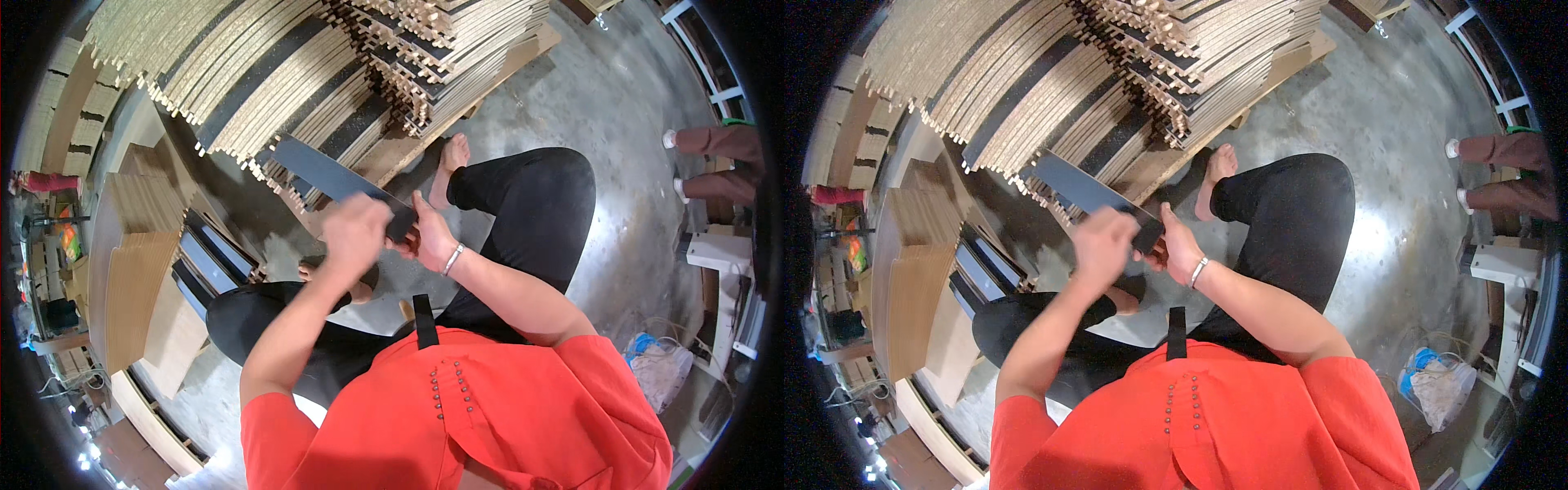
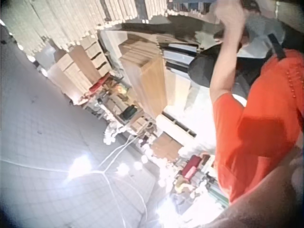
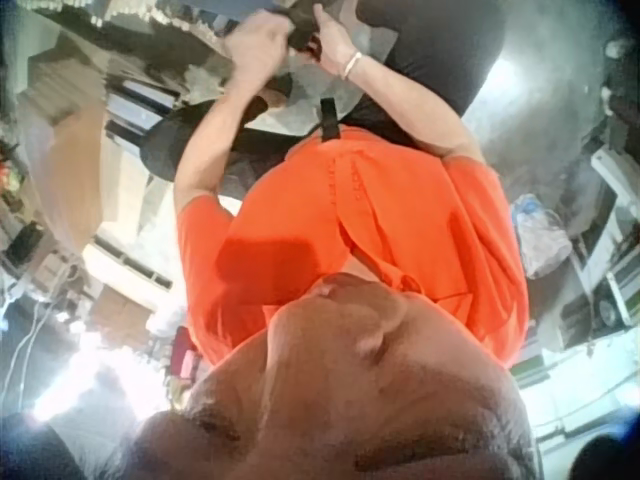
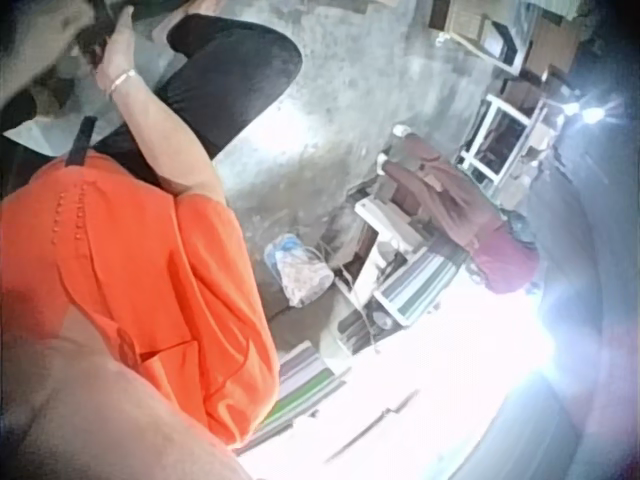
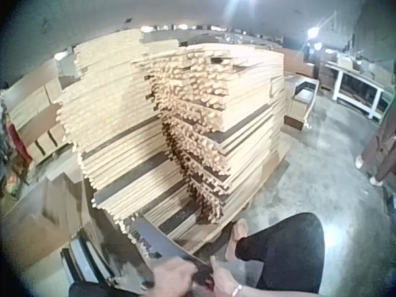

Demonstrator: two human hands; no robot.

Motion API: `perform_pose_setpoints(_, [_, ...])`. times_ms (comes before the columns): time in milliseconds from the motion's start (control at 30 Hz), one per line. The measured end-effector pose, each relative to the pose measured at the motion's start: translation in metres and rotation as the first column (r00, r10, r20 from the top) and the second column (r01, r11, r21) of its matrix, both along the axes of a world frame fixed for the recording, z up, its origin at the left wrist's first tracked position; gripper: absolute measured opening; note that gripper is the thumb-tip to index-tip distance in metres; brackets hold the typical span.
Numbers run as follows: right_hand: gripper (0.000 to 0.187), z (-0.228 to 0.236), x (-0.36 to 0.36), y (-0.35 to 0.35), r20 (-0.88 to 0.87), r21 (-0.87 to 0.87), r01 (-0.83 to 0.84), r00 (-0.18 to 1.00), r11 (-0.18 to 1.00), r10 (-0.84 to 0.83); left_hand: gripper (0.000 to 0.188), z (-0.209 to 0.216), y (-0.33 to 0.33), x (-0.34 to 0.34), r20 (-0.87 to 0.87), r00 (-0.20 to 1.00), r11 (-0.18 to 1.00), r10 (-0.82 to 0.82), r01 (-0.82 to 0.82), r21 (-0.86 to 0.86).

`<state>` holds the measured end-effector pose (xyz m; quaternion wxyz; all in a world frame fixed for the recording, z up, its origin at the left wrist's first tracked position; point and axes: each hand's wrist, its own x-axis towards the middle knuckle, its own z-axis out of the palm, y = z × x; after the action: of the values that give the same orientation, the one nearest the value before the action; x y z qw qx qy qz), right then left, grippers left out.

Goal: Applying a finishing coat or glue to the edges of wood slats in an industrial workshop.

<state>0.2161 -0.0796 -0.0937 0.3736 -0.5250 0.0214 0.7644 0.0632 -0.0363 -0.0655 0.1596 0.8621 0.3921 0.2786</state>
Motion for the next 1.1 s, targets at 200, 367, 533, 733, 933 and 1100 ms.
perform_pose_setpoints(200, [0.064,0.014,0.004,0.003,-0.058,0.218,-0.108,0.991,0.970,0.123,0.008,-0.016,0.071,-0.041,0.014,0.874,0.872,0.486,-0.485,0.069])
perform_pose_setpoints(367, [0.061,0.001,0.002,0.001,-0.031,0.114,-0.076,0.996,0.991,0.080,0.004,0.005,-0.006,-0.004,-0.031,0.998,0.998,-0.062,0.062,-0.011])
perform_pose_setpoints(533, [0.061,0.002,0.005,0.000,-0.055,0.146,-0.157,0.985,0.977,0.167,0.007,-0.019,0.124,-0.074,-0.154,0.777,0.790,0.610,-0.611,0.043])
perform_pose_setpoints(733, [0.057,0.008,-0.001,-0.001,-0.087,0.222,-0.158,0.980,0.962,0.180,0.011,-0.031,0.092,-0.074,-0.086,0.884,0.872,0.460,-0.431,0.231])
perform_pose_setpoints(933, [0.051,-0.004,0.001,-0.005,-0.113,0.194,-0.169,0.975,0.966,0.193,0.006,-0.020,0.059,-0.058,-0.129,0.972,0.967,0.197,-0.171,0.189])
perform_pose_setpoints(1100, [0.044,0.019,0.018,-0.009,-0.053,0.314,-0.128,0.987,0.941,0.152,0.011,-0.021,0.128,-0.120,-0.300,0.662,0.712,0.687,-0.696,0.093])
